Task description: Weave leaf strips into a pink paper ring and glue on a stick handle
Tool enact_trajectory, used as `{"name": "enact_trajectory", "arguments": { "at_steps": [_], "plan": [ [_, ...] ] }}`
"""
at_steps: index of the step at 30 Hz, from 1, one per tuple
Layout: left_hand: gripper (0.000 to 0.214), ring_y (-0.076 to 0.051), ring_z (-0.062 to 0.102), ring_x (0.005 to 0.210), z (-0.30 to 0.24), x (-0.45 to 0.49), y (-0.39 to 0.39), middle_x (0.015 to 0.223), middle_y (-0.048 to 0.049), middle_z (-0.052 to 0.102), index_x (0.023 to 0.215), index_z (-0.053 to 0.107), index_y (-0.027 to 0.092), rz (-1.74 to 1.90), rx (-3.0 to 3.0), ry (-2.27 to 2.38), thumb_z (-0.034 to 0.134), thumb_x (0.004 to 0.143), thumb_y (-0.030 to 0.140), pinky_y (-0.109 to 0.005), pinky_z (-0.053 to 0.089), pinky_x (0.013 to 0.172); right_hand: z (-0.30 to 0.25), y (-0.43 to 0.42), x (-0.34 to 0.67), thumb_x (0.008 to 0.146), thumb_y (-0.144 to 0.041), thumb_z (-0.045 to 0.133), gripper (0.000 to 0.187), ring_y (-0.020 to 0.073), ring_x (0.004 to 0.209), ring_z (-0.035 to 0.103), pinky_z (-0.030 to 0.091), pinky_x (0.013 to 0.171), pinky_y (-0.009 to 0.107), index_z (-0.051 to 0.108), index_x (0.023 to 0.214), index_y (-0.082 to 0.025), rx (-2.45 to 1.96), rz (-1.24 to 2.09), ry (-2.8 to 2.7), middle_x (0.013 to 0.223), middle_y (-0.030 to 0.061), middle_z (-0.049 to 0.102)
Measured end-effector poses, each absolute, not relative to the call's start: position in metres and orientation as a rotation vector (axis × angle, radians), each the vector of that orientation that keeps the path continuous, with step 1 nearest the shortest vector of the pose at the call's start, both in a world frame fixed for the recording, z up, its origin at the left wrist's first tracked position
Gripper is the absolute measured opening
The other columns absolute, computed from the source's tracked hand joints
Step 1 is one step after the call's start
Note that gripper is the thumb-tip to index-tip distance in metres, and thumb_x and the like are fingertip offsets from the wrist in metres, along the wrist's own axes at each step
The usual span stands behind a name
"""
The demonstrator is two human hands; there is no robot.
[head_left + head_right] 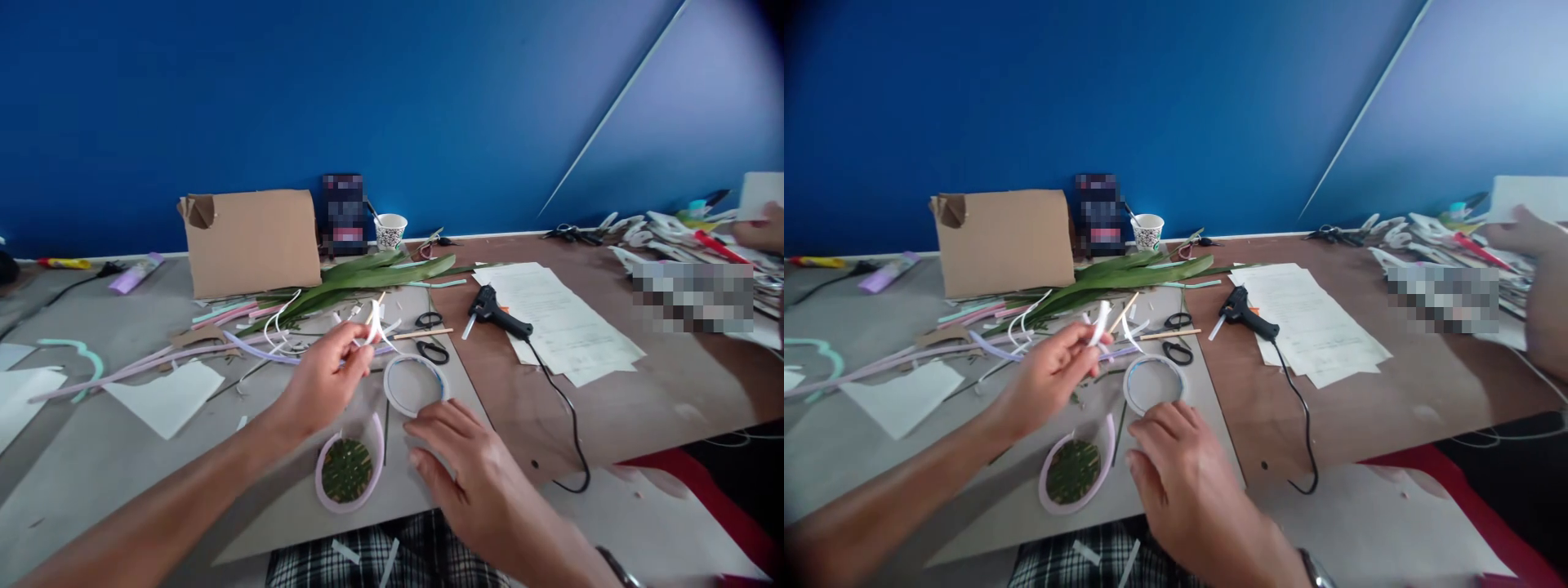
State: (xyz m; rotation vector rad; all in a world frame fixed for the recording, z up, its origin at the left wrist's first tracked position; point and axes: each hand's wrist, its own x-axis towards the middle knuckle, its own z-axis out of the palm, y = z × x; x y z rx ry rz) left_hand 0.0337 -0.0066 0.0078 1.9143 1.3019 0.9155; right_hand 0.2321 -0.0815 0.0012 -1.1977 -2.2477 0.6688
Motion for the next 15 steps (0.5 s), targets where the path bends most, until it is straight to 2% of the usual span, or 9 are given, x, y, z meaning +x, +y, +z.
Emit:
{"name": "enact_trajectory", "arguments": {
  "at_steps": [4, 9, 12, 15],
  "plan": [
    [0.015, -0.018, 0.064, 0.087, 0.005, -0.006, -0.058, 0.094, -0.0027, 0.068, 0.099, 0.060, 0.023, 0.887, 2.035, 1.499, 0.048, 0.090, 0.029, -0.026, 0.050, 0.075, -0.016, -0.100, 0.222, 0.087, -0.015, 0.049, 0.018, 0.0279, 0.089, 0.051, 0.043, 0.074, 0.043, 0.061, 0.100, -0.017, -1.313, 0.576, -2.204, 0.098, 0.0118, 0.058],
    [0.023, -0.018, 0.063, 0.098, -0.031, -0.027, -0.113, 0.105, -0.0057, 0.066, 0.112, 0.056, 0.023, 0.788, 2.248, 1.584, 0.052, 0.089, 0.025, -0.024, 0.051, 0.082, -0.026, -0.112, 0.217, 0.085, -0.017, 0.053, 0.021, 0.0282, 0.093, 0.049, 0.042, 0.076, 0.043, 0.060, 0.105, -0.018, -1.409, 0.489, -2.214, 0.104, 0.0109, 0.056],
    [0.029, -0.019, 0.059, 0.107, -0.039, -0.022, -0.123, 0.111, -0.0073, 0.064, 0.119, 0.052, 0.023, 0.798, 2.311, 1.567, 0.050, 0.090, 0.023, -0.025, 0.050, 0.088, -0.031, -0.115, 0.214, 0.085, -0.019, 0.055, 0.026, 0.0280, 0.096, 0.047, 0.041, 0.077, 0.042, 0.058, 0.111, -0.018, -1.417, 0.488, -2.260, 0.107, 0.0108, 0.055],
    [0.031, -0.018, 0.057, 0.107, -0.039, -0.017, -0.122, 0.111, -0.0072, 0.064, 0.121, 0.051, 0.022, 0.794, 2.324, 1.561, 0.048, 0.090, 0.022, -0.025, 0.050, 0.088, -0.037, -0.116, 0.210, 0.085, -0.020, 0.054, 0.030, 0.0282, 0.097, 0.046, 0.040, 0.077, 0.041, 0.055, 0.115, -0.017, -1.403, 0.484, -2.276, 0.109, 0.0112, 0.053]
  ]
}}
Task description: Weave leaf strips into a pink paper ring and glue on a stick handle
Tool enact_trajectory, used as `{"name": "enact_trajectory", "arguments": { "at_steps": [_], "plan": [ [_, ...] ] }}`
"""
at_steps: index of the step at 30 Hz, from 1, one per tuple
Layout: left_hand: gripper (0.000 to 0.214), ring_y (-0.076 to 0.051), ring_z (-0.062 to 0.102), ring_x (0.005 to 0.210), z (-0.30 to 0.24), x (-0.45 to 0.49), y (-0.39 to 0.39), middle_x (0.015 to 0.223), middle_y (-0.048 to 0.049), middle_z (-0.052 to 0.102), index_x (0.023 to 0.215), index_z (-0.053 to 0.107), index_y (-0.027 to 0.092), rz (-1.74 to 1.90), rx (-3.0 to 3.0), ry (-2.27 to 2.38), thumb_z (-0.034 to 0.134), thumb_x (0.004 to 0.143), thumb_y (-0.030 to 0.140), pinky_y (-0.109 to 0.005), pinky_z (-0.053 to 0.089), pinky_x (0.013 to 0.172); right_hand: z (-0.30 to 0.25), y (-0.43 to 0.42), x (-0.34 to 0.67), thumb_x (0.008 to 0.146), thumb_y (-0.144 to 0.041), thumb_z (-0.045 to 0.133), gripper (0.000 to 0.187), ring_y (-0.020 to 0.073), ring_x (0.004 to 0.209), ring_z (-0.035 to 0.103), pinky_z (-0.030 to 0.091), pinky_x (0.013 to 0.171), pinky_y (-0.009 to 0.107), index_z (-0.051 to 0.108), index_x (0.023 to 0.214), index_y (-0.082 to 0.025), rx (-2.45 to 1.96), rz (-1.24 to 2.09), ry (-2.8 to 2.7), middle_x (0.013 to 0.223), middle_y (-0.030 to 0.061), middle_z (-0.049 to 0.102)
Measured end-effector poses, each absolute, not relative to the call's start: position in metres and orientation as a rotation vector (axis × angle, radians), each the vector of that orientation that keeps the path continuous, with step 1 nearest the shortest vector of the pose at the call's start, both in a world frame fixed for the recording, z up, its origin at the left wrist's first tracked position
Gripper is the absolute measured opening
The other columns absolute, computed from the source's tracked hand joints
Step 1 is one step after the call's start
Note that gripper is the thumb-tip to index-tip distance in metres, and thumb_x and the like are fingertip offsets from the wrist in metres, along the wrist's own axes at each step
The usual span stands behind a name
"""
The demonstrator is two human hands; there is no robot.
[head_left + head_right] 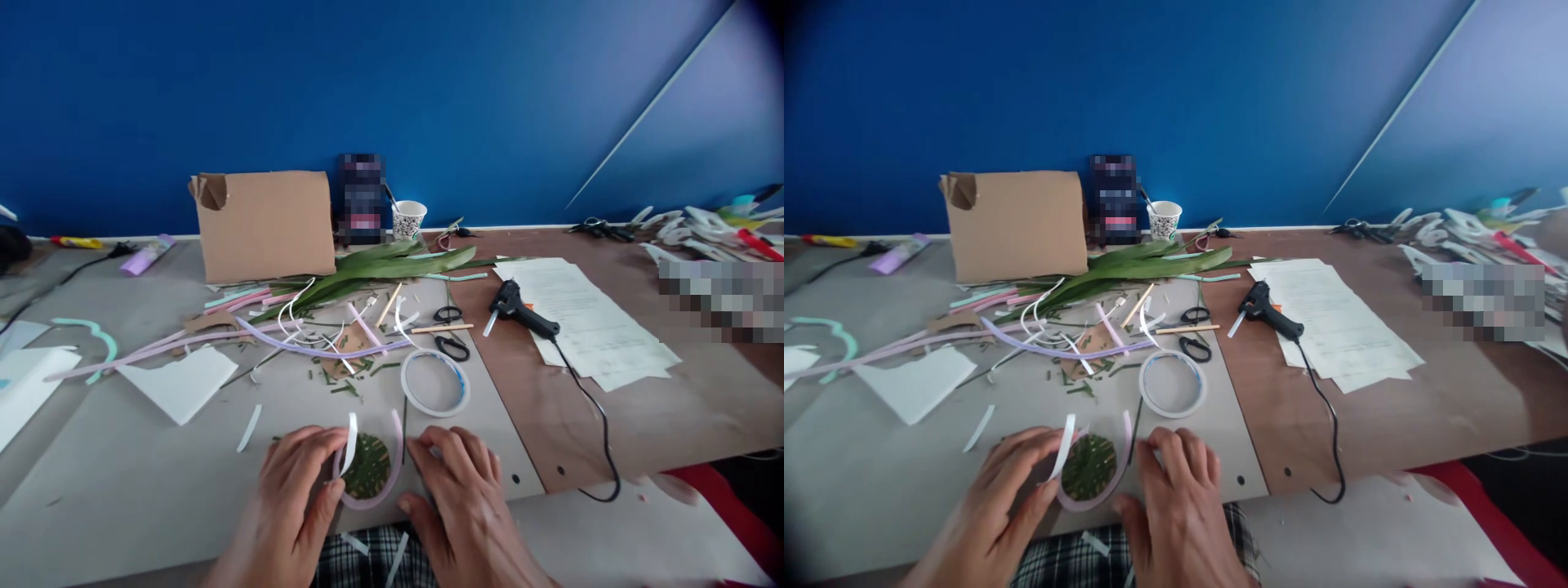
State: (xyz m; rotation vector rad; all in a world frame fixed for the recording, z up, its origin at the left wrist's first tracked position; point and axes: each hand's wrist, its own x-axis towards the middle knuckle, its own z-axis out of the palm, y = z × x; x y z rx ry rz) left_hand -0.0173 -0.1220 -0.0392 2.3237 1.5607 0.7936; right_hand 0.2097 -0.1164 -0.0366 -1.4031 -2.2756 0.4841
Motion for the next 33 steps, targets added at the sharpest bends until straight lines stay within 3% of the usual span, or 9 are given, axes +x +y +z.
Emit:
{"name": "enact_trajectory", "arguments": {
  "at_steps": [17, 22, 26, 33],
  "plan": [
    [0.033, -0.019, 0.055, 0.111, -0.046, -0.021, -0.124, 0.118, -0.0099, 0.061, 0.123, 0.052, 0.017, 0.754, 2.359, 1.558, 0.047, 0.091, 0.021, -0.025, 0.049, 0.089, -0.046, -0.114, 0.192, 0.083, -0.021, 0.057, 0.039, 0.0280, 0.101, 0.048, 0.040, 0.080, 0.039, 0.052, 0.121, -0.013, -1.219, 0.422, -2.303, 0.115, 0.0130, 0.056],
    [0.037, -0.021, 0.052, 0.114, -0.044, -0.017, -0.125, 0.119, -0.0110, 0.063, 0.126, 0.049, 0.013, 0.731, 2.512, 1.541, 0.048, 0.089, 0.019, -0.030, 0.046, 0.091, -0.047, -0.117, 0.191, 0.084, -0.020, 0.053, 0.054, 0.0311, 0.109, 0.047, 0.039, 0.085, 0.041, 0.038, 0.135, -0.005, -1.226, 0.340, -2.292, 0.122, 0.0166, 0.057],
    [0.041, -0.025, 0.050, 0.118, -0.047, -0.013, -0.126, 0.121, -0.0121, 0.065, 0.127, 0.049, 0.008, 0.726, 2.657, 1.506, 0.051, 0.088, 0.019, -0.034, 0.041, 0.095, -0.050, -0.122, 0.191, 0.083, -0.018, 0.052, 0.065, 0.0325, 0.110, 0.049, 0.041, 0.084, 0.042, 0.027, 0.142, -0.006, -1.211, 0.355, -2.275, 0.126, 0.0167, 0.057],
    [0.043, -0.029, 0.050, 0.121, -0.054, -0.011, -0.129, 0.121, -0.0158, 0.066, 0.127, 0.050, 0.004, 0.752, 2.763, 1.506, 0.056, 0.086, 0.015, -0.041, 0.038, 0.098, -0.051, -0.120, 0.190, 0.081, -0.016, 0.052, 0.068, 0.0322, 0.111, 0.049, 0.044, 0.086, 0.044, 0.025, 0.143, -0.009, -1.171, 0.457, -2.262, 0.127, 0.0164, 0.056]
  ]
}}
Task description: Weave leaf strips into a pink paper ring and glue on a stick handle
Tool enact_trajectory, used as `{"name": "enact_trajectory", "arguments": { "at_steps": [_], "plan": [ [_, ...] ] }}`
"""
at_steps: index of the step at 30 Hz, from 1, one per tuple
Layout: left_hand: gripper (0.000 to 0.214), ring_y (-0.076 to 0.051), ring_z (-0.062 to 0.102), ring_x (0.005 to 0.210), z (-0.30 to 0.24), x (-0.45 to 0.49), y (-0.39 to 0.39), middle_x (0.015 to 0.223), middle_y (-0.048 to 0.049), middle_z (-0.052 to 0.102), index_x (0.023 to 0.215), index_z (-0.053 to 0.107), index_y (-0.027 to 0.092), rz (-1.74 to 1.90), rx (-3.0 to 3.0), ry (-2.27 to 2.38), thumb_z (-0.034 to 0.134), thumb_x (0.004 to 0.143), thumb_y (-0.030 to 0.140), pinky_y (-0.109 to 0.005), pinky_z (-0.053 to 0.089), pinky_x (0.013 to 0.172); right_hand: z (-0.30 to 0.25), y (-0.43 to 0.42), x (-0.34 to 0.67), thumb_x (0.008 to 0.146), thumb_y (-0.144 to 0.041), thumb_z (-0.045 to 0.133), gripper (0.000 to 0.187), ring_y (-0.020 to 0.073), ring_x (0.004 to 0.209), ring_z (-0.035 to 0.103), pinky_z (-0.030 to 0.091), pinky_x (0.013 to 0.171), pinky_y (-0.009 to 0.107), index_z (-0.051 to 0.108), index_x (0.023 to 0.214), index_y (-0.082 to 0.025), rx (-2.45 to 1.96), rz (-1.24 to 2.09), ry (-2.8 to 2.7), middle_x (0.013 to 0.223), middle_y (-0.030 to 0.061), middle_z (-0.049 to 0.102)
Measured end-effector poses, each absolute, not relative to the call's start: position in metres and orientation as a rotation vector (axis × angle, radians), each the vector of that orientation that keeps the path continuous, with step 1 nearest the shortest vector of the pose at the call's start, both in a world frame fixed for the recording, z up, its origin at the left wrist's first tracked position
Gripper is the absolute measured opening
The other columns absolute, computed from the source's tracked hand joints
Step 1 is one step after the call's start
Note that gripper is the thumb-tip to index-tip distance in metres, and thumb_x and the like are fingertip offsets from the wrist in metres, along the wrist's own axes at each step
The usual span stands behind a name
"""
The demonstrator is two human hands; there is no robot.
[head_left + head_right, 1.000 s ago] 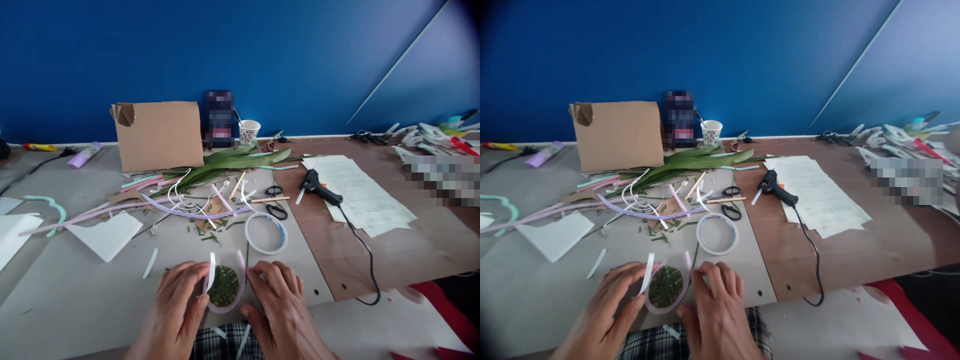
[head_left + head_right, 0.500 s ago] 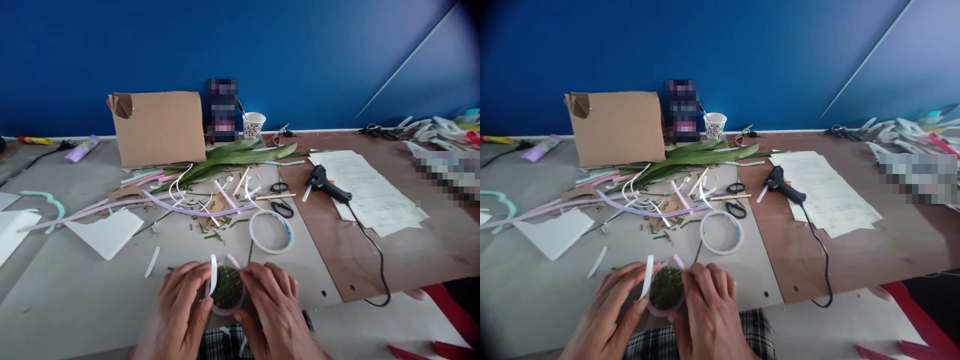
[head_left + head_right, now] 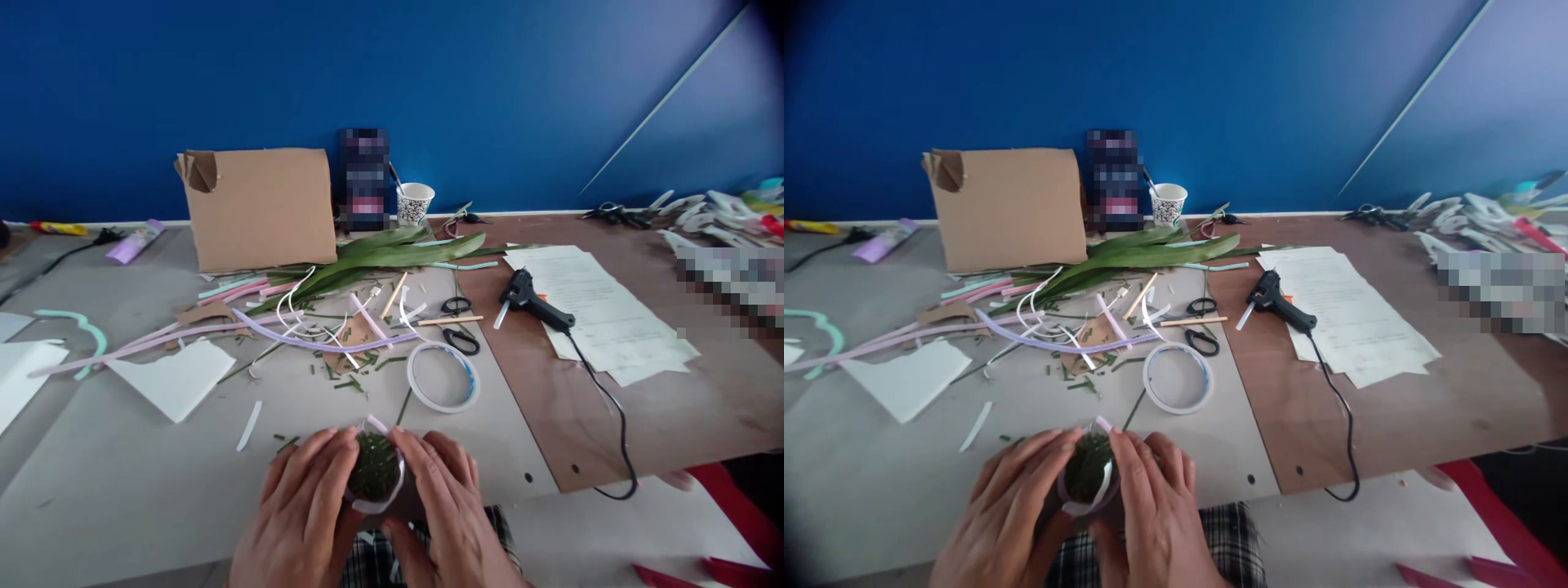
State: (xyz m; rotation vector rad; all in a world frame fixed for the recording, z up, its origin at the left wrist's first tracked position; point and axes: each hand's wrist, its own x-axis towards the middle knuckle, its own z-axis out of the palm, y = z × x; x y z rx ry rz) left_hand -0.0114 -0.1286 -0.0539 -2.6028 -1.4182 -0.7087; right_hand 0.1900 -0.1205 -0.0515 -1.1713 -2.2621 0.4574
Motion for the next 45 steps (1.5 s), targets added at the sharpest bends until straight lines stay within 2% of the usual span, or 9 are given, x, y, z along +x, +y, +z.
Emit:
{"name": "enact_trajectory", "arguments": {
  "at_steps": [7, 14, 20, 25, 30, 33, 37, 45],
  "plan": [
    [0.046, -0.027, 0.052, 0.122, -0.053, -0.012, -0.131, 0.122, -0.0150, 0.066, 0.129, 0.048, 0.007, -0.681, -2.614, -1.449, 0.056, 0.084, 0.012, -0.040, 0.040, 0.098, -0.054, -0.119, 0.189, 0.075, -0.011, 0.051, 0.073, 0.0323, 0.114, 0.048, 0.045, 0.090, 0.047, 0.024, 0.143, -0.012, -1.192, 0.532, -2.244, 0.130, 0.0163, 0.052],
    [0.045, -0.029, 0.049, 0.122, -0.053, -0.013, -0.130, 0.122, -0.0175, 0.066, 0.126, 0.049, 0.003, -0.708, -2.622, -1.424, 0.058, 0.083, 0.012, -0.042, 0.038, 0.097, -0.061, -0.135, 0.189, 0.084, -0.019, 0.050, 0.060, 0.0379, 0.124, 0.039, 0.040, 0.092, 0.056, 0.030, 0.140, -0.016, -1.463, 0.277, -2.068, 0.137, 0.0192, 0.043],
    [0.047, -0.028, 0.048, 0.123, -0.053, -0.012, -0.130, 0.123, -0.0163, 0.065, 0.128, 0.048, 0.003, -0.699, -2.633, -1.450, 0.057, 0.082, 0.009, -0.039, 0.037, 0.098, -0.067, -0.144, 0.194, 0.078, -0.022, 0.058, 0.043, 0.0395, 0.119, 0.043, 0.040, 0.090, 0.055, 0.051, 0.121, -0.018, -1.519, 0.158, -2.135, 0.132, 0.0170, 0.048],
    [0.047, -0.027, 0.051, 0.122, -0.054, -0.012, -0.129, 0.122, -0.0151, 0.066, 0.128, 0.049, 0.005, -0.720, -2.612, -1.453, 0.058, 0.083, 0.012, -0.038, 0.038, 0.099, -0.067, -0.139, 0.195, 0.076, -0.022, 0.062, 0.050, 0.0368, 0.117, 0.046, 0.042, 0.088, 0.050, 0.052, 0.124, -0.016, -1.422, 0.156, -2.248, 0.129, 0.0162, 0.052],
    [0.043, -0.026, 0.053, 0.120, -0.052, -0.011, -0.128, 0.120, -0.0146, 0.068, 0.126, 0.050, 0.006, -0.732, -2.606, -1.445, 0.056, 0.084, 0.013, -0.038, 0.040, 0.097, -0.062, -0.139, 0.185, 0.078, -0.017, 0.055, 0.037, 0.0350, 0.119, 0.047, 0.041, 0.091, 0.051, 0.055, 0.115, -0.020, -1.490, 0.292, -2.092, 0.128, 0.0129, 0.056],
    [0.044, -0.026, 0.053, 0.120, -0.052, -0.011, -0.128, 0.120, -0.0151, 0.068, 0.126, 0.050, 0.007, -0.740, -2.608, -1.435, 0.056, 0.083, 0.013, -0.038, 0.041, 0.097, -0.059, -0.139, 0.181, 0.079, -0.014, 0.052, 0.043, 0.0334, 0.118, 0.049, 0.042, 0.092, 0.050, 0.052, 0.120, -0.022, -1.479, 0.370, -2.069, 0.126, 0.0109, 0.059],
    [0.045, -0.027, 0.053, 0.121, -0.054, -0.012, -0.129, 0.120, -0.0155, 0.068, 0.127, 0.050, 0.007, -0.741, -2.607, -1.437, 0.056, 0.082, 0.012, -0.039, 0.041, 0.097, -0.055, -0.138, 0.181, 0.080, -0.014, 0.049, 0.059, 0.0324, 0.118, 0.050, 0.045, 0.091, 0.045, 0.037, 0.138, -0.020, -1.455, 0.524, -2.023, 0.125, 0.0121, 0.059],
    [0.042, -0.028, 0.053, 0.120, -0.053, -0.010, -0.129, 0.120, -0.0159, 0.068, 0.125, 0.051, 0.007, -0.774, -2.614, -1.459, 0.058, 0.083, 0.012, -0.040, 0.040, 0.097, -0.052, -0.133, 0.186, 0.079, -0.012, 0.050, 0.065, 0.0298, 0.122, 0.047, 0.046, 0.094, 0.041, 0.030, 0.141, -0.019, -1.364, 0.642, -2.073, 0.127, 0.0116, 0.058]
  ]
}}
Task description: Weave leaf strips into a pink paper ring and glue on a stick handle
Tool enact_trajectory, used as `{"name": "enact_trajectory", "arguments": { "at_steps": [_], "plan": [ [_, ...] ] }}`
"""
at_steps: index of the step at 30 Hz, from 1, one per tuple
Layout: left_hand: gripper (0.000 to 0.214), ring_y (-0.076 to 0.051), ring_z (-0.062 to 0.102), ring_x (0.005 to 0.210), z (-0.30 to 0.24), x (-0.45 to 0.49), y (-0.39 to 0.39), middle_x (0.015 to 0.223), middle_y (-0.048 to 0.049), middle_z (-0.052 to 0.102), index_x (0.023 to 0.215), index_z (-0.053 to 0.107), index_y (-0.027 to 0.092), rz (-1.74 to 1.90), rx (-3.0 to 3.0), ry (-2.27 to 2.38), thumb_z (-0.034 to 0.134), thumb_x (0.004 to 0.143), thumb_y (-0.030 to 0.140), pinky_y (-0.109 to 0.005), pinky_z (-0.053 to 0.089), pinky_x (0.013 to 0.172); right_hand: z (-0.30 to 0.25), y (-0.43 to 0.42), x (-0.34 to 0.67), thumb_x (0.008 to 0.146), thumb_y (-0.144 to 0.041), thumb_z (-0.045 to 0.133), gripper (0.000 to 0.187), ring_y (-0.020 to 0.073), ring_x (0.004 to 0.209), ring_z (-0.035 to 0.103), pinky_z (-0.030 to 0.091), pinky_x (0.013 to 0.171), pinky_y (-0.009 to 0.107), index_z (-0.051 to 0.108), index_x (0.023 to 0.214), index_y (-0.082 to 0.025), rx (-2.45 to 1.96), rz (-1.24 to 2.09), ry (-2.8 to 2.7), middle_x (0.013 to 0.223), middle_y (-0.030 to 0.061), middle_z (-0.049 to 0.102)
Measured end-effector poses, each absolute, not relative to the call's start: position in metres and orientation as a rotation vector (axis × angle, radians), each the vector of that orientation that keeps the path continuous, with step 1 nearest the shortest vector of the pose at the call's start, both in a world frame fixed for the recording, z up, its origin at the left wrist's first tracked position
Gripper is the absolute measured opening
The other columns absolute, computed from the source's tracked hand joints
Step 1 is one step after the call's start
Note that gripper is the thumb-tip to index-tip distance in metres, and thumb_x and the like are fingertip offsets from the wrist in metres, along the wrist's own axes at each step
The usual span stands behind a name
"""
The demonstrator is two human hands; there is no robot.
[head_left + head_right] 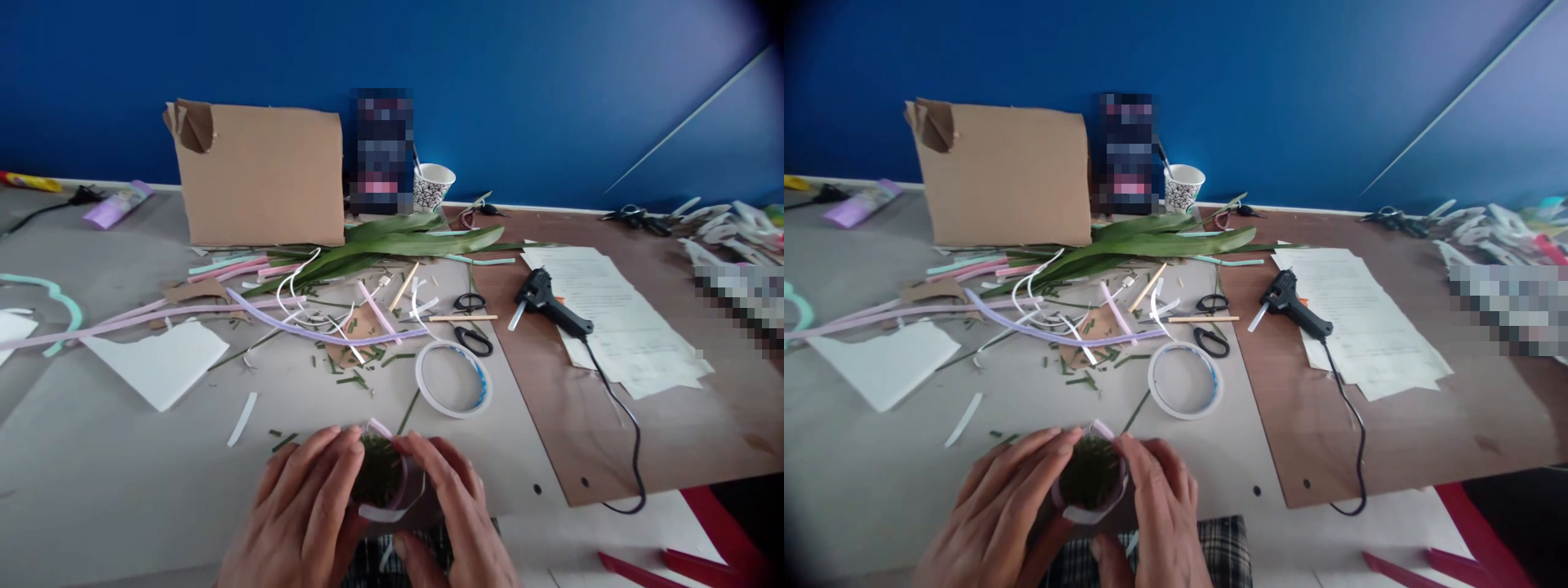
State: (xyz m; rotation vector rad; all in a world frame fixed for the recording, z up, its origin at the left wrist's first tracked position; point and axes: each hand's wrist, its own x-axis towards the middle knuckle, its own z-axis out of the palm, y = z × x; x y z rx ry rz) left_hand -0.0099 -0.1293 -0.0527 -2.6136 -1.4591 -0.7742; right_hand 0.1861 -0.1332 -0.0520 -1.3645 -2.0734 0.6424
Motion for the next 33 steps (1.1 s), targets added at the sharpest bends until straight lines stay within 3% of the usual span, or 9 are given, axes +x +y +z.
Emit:
{"name": "enact_trajectory", "arguments": {
  "at_steps": [6, 16, 23, 33],
  "plan": [
    [0.041, -0.028, 0.051, 0.123, -0.053, -0.010, -0.131, 0.121, -0.0148, 0.067, 0.125, 0.051, 0.008, -0.740, -2.619, -1.462, 0.054, 0.085, 0.010, -0.041, 0.039, 0.098, -0.055, -0.131, 0.183, 0.070, -0.015, 0.056, 0.081, 0.0369, 0.123, 0.045, 0.045, 0.094, 0.049, 0.025, 0.144, -0.015, -1.341, 0.563, -2.183, 0.131, 0.0151, 0.054],
    [0.041, -0.029, 0.049, 0.121, -0.054, -0.011, -0.131, 0.121, -0.0152, 0.067, 0.125, 0.050, 0.006, -0.753, -2.640, -1.438, 0.054, 0.084, 0.007, -0.043, 0.038, 0.097, -0.049, -0.116, 0.175, 0.062, -0.005, 0.054, 0.095, 0.0337, 0.116, 0.047, 0.045, 0.090, 0.048, 0.013, 0.147, -0.012, -1.294, 0.585, -2.349, 0.132, 0.0169, 0.050],
    [0.041, -0.027, 0.053, 0.116, -0.051, -0.011, -0.130, 0.116, -0.0148, 0.068, 0.124, 0.050, 0.006, -0.802, -2.639, -1.500, 0.053, 0.083, 0.007, -0.039, 0.040, 0.096, -0.041, -0.106, 0.173, 0.064, -0.008, 0.056, 0.090, 0.0325, 0.114, 0.048, 0.045, 0.089, 0.047, 0.015, 0.145, -0.011, -1.261, 0.630, -2.404, 0.132, 0.0171, 0.050],
    [0.044, -0.025, 0.061, 0.103, -0.051, -0.013, -0.129, 0.112, -0.0145, 0.066, 0.128, 0.044, 0.013, -1.005, -2.671, -1.781, 0.050, 0.086, 0.021, -0.036, 0.053, 0.085, -0.034, -0.102, 0.167, 0.064, -0.006, 0.051, 0.088, 0.0318, 0.117, 0.044, 0.042, 0.092, 0.049, 0.014, 0.144, -0.012, -1.280, 0.719, -2.401, 0.132, 0.0160, 0.048]
  ]
}}
